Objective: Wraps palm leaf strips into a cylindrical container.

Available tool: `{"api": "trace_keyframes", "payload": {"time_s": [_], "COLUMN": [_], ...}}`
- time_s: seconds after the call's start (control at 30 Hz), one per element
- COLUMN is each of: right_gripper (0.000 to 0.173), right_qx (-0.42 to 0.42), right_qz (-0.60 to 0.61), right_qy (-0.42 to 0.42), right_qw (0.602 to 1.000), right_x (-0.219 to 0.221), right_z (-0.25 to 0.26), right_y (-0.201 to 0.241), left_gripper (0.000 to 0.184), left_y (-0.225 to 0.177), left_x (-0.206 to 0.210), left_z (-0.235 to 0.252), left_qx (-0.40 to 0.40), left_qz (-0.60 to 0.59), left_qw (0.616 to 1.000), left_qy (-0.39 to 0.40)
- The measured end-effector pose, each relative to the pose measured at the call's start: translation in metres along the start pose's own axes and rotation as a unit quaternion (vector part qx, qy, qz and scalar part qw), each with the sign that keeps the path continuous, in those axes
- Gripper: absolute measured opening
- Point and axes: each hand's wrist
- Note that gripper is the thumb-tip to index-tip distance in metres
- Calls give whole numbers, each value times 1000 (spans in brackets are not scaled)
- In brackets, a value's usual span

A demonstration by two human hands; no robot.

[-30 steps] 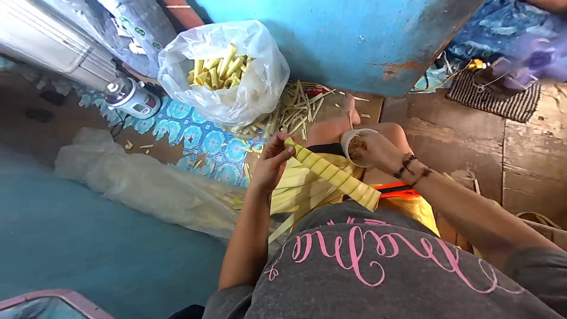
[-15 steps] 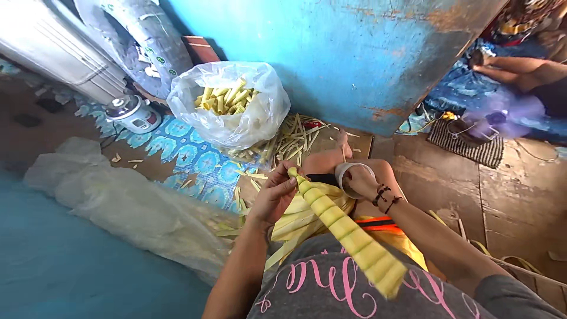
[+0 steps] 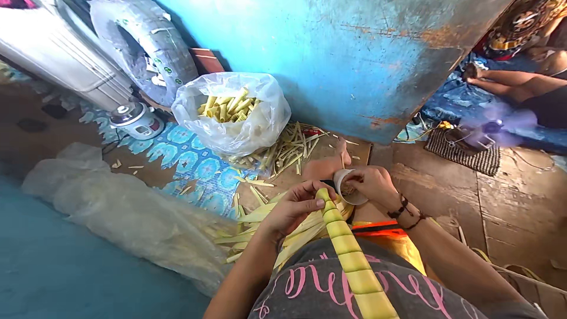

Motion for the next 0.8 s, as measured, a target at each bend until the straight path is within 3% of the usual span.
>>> {"api": "trace_keyframes", "payload": {"time_s": [0.07,0.13,0.27,0.33,0.43,0.53,0.67,0.8], "right_gripper": [14,9,11,8,8,6,4,3], "right_qx": [-66,-149,-244,-281,-319,-297,-295,-291], "right_qz": [43,159,430,457,382,343,343,336], "right_qy": [-87,-165,-138,-120,-148,-158,-130,-165], "right_qw": [993,962,858,835,855,877,882,880], "right_x": [-8,-13,-27,-25,-15,-6,-7,-4], "right_z": [-14,-25,-54,-62,-65,-63,-64,-66], "right_y": [16,32,73,85,92,88,86,87], "left_gripper": [14,14,13,15,14,16,15,17], "left_y": [2,3,-1,-4,-7,-8,-10,-10], "left_x": [1,1,4,7,11,13,14,18], "left_z": [4,8,13,12,9,9,10,11], "left_qx": [3,10,7,5,5,5,-3,-13], "left_qz": [3,9,26,38,46,59,64,76], "left_qw": [1000,1000,999,999,999,998,997,996], "left_qy": [2,14,28,25,3,16,38,35]}}
Point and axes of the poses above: each hand's wrist, its own z-axis towards the middle knuckle, its own x-axis out of the palm, y = z × x, and after that the axes turned 2 degrees about -z, right-handed
